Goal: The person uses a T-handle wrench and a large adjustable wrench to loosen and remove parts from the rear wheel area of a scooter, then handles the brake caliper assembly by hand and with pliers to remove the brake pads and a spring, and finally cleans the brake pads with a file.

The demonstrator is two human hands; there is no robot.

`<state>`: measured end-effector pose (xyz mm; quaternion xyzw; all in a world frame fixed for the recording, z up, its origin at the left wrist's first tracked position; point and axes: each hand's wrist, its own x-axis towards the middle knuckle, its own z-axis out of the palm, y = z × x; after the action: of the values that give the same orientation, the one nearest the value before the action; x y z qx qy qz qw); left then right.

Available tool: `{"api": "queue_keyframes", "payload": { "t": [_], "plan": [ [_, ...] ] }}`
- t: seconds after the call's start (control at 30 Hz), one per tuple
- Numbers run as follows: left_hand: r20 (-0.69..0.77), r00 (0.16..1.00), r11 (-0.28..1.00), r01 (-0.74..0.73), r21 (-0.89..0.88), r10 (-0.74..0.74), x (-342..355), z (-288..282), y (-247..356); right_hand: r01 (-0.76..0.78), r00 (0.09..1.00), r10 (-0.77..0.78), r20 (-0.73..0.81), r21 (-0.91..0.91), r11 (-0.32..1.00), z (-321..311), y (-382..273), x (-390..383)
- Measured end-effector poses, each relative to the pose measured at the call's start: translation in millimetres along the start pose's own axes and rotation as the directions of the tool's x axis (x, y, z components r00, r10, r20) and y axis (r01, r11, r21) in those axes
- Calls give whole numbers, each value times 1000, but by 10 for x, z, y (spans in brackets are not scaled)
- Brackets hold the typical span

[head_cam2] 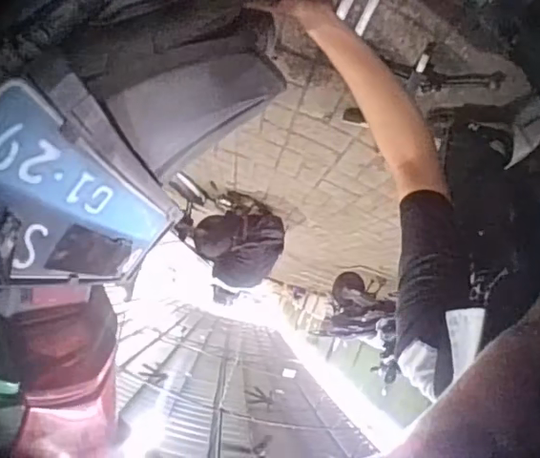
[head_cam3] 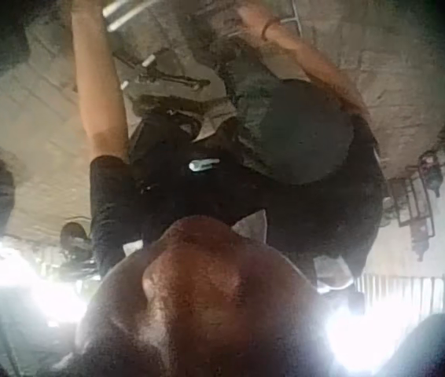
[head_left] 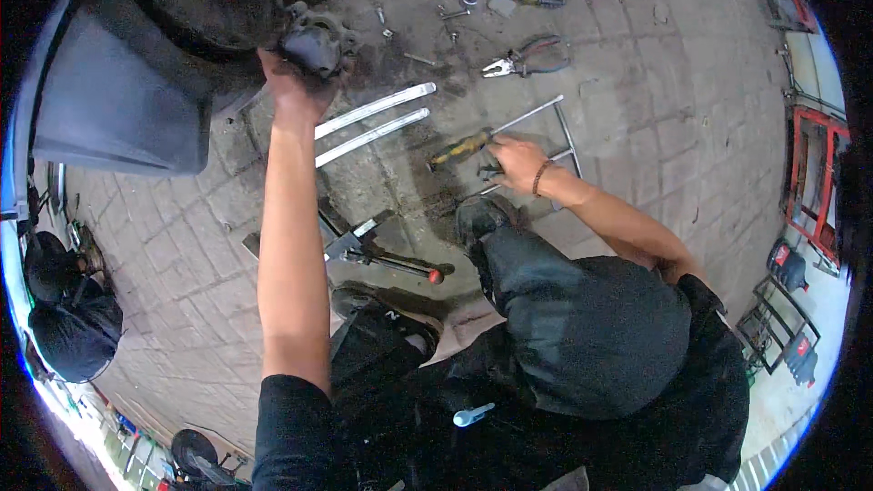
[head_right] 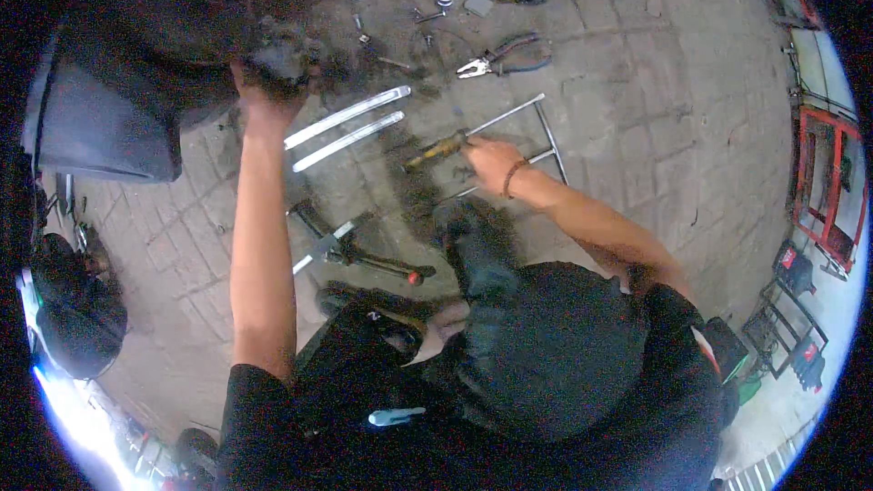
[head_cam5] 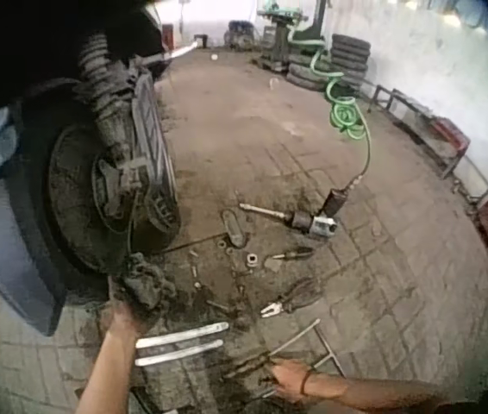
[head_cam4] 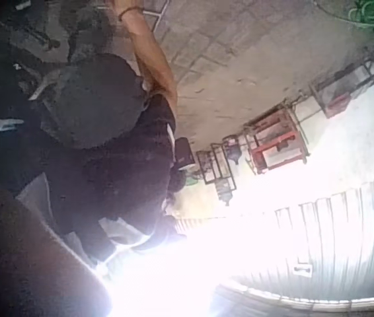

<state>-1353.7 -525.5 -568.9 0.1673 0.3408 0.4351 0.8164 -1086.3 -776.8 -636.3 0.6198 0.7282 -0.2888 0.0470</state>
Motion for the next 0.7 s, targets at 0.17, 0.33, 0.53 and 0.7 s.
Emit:
{"api": "queue_keyframes", "payload": {
  "t": [0.17, 0.33, 0.53, 0.7],
  "plan": [
    [-92, 994, 977, -40, 208, 61, 238, -382, -63, -179, 968, 96, 230, 373, 911, -260, 326, -97],
    [-81, 981, 901, -130, 414, 178, 328, -452, -117, -540, 841, 369, 395, 648, 537, -388, 777, -577],
    [-105, 968, 917, -178, 358, 229, 317, -573, -47, -267, 958, 176, 227, 481, 835, -70, 726, -387],
    [-181, 975, 963, -77, 260, 127, 132, -256, -35, 185, 973, -99, -206, 457, 870, -532, 153, 678]
  ]
}}
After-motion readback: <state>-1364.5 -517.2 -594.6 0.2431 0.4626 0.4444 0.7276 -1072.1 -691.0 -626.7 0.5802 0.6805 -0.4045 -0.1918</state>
